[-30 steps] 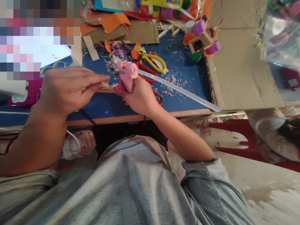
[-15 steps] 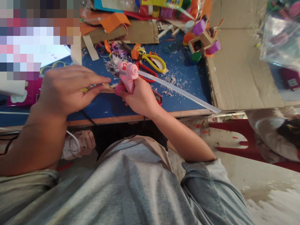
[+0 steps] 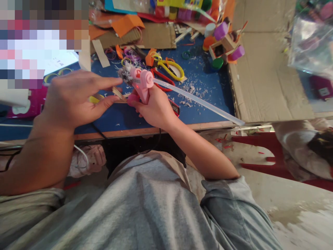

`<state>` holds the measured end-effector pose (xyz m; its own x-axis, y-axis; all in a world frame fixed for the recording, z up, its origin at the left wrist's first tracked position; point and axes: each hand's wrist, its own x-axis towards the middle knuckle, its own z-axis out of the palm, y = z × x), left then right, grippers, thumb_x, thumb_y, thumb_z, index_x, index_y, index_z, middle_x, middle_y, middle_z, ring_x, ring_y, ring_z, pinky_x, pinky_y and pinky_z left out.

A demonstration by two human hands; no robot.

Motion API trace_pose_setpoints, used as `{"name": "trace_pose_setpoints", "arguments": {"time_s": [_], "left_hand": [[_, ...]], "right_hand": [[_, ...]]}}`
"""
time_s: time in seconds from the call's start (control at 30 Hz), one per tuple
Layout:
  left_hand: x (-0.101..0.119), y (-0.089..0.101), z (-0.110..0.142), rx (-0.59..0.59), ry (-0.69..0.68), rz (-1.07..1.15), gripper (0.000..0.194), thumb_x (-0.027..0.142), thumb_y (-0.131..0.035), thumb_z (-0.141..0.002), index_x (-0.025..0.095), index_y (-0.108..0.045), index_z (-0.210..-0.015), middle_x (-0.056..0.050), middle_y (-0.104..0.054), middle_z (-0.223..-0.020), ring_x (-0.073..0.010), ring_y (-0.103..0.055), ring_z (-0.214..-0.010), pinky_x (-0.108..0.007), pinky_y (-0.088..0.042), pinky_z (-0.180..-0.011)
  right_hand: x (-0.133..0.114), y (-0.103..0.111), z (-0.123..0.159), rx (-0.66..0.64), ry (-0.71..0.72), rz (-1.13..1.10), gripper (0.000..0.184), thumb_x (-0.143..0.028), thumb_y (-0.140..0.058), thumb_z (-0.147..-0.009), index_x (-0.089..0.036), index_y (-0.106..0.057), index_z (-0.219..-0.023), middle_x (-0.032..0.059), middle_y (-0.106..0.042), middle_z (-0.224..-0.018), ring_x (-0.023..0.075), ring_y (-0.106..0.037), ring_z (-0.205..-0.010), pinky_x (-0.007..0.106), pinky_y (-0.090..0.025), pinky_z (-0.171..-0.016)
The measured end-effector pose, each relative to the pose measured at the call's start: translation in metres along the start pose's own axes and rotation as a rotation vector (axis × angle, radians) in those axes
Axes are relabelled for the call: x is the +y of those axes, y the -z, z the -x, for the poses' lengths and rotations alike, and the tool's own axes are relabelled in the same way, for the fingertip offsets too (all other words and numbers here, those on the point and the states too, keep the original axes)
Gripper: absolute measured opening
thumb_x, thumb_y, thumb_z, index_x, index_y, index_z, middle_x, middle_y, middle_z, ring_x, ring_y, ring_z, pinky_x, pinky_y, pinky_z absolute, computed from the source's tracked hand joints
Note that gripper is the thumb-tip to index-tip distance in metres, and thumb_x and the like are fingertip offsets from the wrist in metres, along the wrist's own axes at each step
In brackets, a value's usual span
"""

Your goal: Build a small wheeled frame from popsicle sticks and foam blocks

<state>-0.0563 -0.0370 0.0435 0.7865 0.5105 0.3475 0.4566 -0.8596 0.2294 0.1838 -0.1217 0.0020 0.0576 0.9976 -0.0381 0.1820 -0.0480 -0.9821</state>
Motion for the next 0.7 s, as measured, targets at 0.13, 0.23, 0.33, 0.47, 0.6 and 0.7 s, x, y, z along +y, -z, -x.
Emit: {"name": "trace_pose_setpoints", "arguments": {"time_s": [0.13,0.23,0.33,0.47,0.6,0.7], "left_hand": [[-0.005,-0.001,0.002,0.113,-0.089,-0.097,0.065,0.065,-0.063,-0.115,0.031,-0.06,-0.171,-0.001,-0.087,-0.125,-0.0303,-0.087,-0.119,-0.054,-0.072,-0.107],[-0.008,0.004,0.002,0.201,-0.126,-0.146,0.068,0.066,-0.056,-0.117,0.03,-0.054,-0.174,-0.002,-0.087,-0.134,-0.0295,-0.084,-0.124,-0.055,-0.069,-0.11],[-0.011,0.012,0.002,0.267,-0.116,-0.137,0.076,0.075,-0.043,-0.117,0.028,-0.049,-0.176,-0.006,-0.08,-0.144,-0.0338,-0.078,-0.137,-0.062,-0.062,-0.119],[-0.017,0.016,0.01,0.324,-0.013,0.013,0.096,0.098,-0.044,-0.107,0.031,-0.044,-0.177,-0.012,-0.072,-0.148,-0.0381,-0.077,-0.136,-0.063,-0.063,-0.111],[-0.025,0.007,0.032,0.192,0.201,0.076,0.142,0.096,-0.091,-0.077,0.032,-0.026,-0.186,-0.018,-0.073,-0.152,-0.0442,-0.077,-0.132,-0.069,-0.066,-0.11],[-0.021,-0.002,0.046,0.202,0.244,0.125,0.144,0.081,-0.099,-0.078,0.027,-0.022,-0.187,-0.021,-0.071,-0.155,-0.0442,-0.074,-0.136,-0.068,-0.065,-0.114]], "right_hand": [[-0.002,0.001,0.001,0.005,0.003,0.01,0.023,-0.028,-0.091,-0.097,-0.024,-0.071,-0.106,0.0007,-0.079,-0.086,0.0165,-0.073,-0.066,0.029,-0.066,-0.058],[-0.003,0.002,0.002,-0.001,0.003,0.016,0.021,-0.03,-0.09,-0.098,-0.024,-0.07,-0.101,0.0019,-0.08,-0.091,0.015,-0.072,-0.067,0.028,-0.066,-0.059],[-0.001,0.002,0.002,0.015,0.007,-0.021,0.023,-0.03,-0.091,-0.097,-0.023,-0.069,-0.1,0.0024,-0.081,-0.095,0.0137,-0.072,-0.068,0.025,-0.065,-0.056],[-0.001,0.002,0.002,0.02,0.026,-0.062,0.017,-0.027,-0.088,-0.095,-0.022,-0.073,-0.099,0.0022,-0.081,-0.092,0.0135,-0.073,-0.067,0.023,-0.062,-0.053],[-0.004,0.005,0.005,0.004,0.013,-0.047,0.017,-0.029,-0.086,-0.092,-0.022,-0.072,-0.1,0.001,-0.08,-0.084,0.015,-0.075,-0.067,0.024,-0.064,-0.055],[-0.006,0.007,0.006,0.002,0.003,-0.082,0.023,-0.033,-0.087,-0.09,-0.022,-0.071,-0.101,0.0003,-0.079,-0.079,0.0162,-0.076,-0.067,0.026,-0.064,-0.056]]}}
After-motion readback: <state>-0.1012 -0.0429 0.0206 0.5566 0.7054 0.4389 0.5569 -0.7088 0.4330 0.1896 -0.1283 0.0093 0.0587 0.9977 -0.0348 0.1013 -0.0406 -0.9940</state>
